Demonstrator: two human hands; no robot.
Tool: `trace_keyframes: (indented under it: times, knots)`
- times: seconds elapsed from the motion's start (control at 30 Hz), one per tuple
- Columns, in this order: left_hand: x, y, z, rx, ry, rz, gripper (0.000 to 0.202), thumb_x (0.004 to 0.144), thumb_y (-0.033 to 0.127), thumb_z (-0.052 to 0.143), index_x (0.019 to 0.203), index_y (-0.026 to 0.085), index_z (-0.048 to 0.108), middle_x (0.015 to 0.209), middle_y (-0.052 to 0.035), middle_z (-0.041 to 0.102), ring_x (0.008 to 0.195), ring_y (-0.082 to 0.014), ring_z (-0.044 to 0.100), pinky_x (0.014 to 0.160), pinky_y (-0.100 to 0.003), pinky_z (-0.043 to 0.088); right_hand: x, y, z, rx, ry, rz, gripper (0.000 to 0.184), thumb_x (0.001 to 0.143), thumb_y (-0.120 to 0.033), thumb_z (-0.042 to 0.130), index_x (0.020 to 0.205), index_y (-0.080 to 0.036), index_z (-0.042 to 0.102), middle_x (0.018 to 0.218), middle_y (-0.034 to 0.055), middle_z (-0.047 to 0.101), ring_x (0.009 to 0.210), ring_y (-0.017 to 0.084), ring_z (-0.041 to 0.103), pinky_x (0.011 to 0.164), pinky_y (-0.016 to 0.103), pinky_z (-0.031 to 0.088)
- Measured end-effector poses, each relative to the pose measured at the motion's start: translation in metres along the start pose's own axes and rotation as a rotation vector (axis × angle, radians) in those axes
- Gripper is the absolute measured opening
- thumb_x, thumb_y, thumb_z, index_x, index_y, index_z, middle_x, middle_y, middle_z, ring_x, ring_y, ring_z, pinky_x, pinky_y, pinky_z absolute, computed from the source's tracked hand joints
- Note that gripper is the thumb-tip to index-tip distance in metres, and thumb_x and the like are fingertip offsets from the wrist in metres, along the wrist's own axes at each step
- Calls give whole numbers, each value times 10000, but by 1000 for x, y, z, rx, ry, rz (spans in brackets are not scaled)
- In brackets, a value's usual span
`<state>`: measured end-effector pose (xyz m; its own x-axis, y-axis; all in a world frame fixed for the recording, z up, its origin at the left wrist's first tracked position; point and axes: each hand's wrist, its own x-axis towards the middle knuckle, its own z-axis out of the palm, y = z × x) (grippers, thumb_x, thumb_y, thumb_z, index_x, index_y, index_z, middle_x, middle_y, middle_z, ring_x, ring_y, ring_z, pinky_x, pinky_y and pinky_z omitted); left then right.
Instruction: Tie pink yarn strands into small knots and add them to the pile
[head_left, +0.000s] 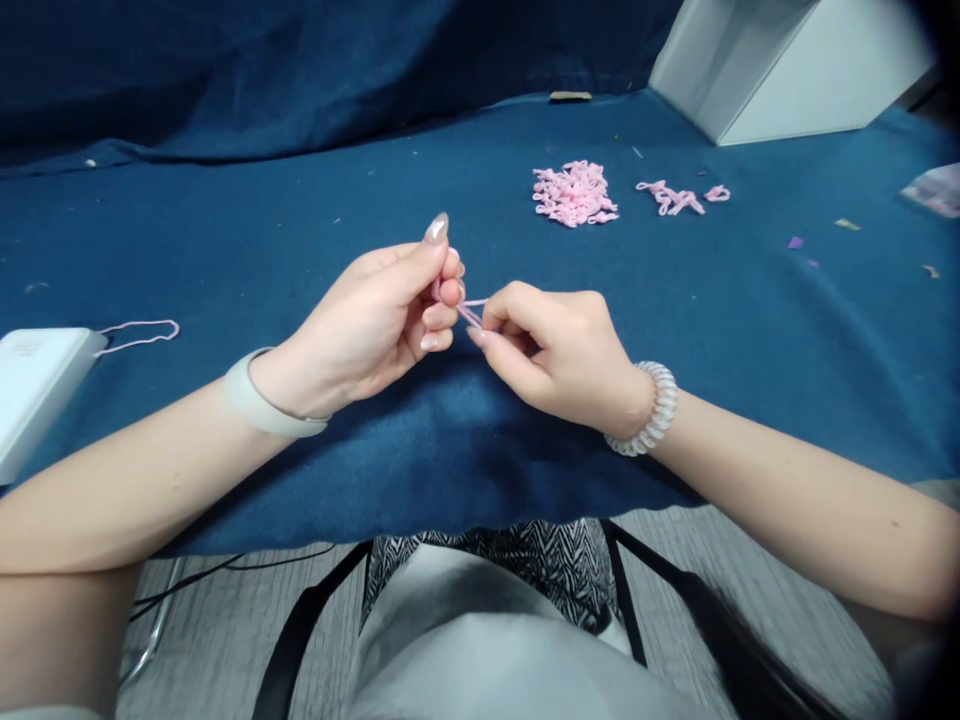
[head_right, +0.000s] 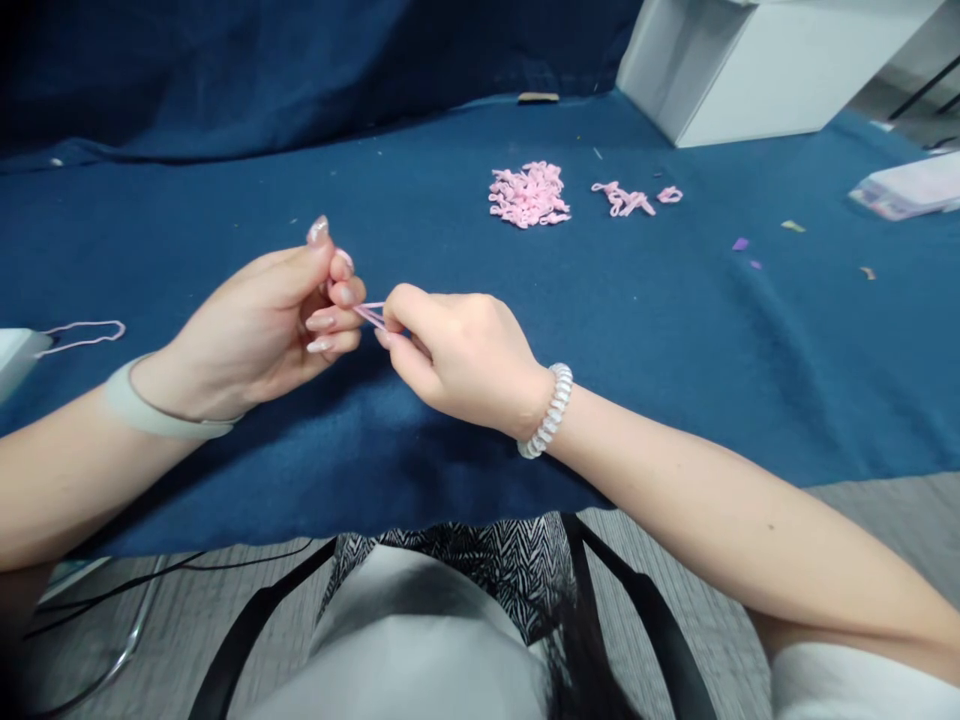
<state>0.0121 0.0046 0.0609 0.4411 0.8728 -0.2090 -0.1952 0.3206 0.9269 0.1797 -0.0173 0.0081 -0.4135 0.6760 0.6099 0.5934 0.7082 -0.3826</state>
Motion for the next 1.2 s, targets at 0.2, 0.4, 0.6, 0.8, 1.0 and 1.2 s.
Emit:
trace_keyframes:
  times: [0.2, 0.4, 0.6, 0.8, 1.0, 1.2]
  knots:
    - [0, 0, -1, -15, -1, -13, 293, 998, 257, 353, 767, 114, 464, 625, 33, 481, 463, -6, 399, 431, -146, 317, 1, 0, -1, 5, -18, -6, 166, 854, -199, 500, 710, -124, 536, 572, -17, 489, 496, 67, 395, 533, 231, 295]
    - [1, -1, -1, -37, 1, 6, 307, 999, 259, 352, 755, 111, 465, 629, 26, 492, 471, -7, 413, 419, -135, 316, 0, 1, 0, 24, -25, 22, 158, 844, -197, 491, 699, -140, 518, 566, -24, 488, 491, 66, 390, 532, 223, 290]
    - [0, 3, 1, -45, 6, -3, 336, 998, 275, 348, 726, 114, 463, 627, 16, 499, 475, -10, 411, 426, -142, 327, 0, 3, 0, 67, -2, 16, 112, 816, -158, 511, 706, -140, 521, 549, -34, 472, 481, 60, 384, 524, 214, 293]
    - [0, 2, 0, -39, 7, 14, 341, 996, 274, 353, 719, 109, 464, 634, 12, 498, 478, -10, 412, 428, -139, 334, -1, 3, -1, 57, -11, 29, 119, 817, -170, 503, 703, -145, 526, 549, -32, 482, 479, 65, 391, 526, 216, 297]
    - [0, 3, 0, -36, 18, 22, 349, 993, 284, 364, 714, 104, 472, 628, 9, 506, 474, -9, 413, 424, -138, 336, -1, 2, -1, 67, -10, 19, 112, 810, -154, 514, 700, -137, 530, 546, -38, 471, 476, 56, 380, 523, 208, 292]
    - [-1, 3, 1, -34, 40, 21, 372, 998, 279, 344, 705, 101, 487, 622, 5, 513, 472, -11, 410, 420, -141, 333, -1, 3, -1, 70, -18, 34, 116, 811, -166, 506, 699, -144, 528, 545, -35, 475, 479, 62, 389, 527, 214, 294]
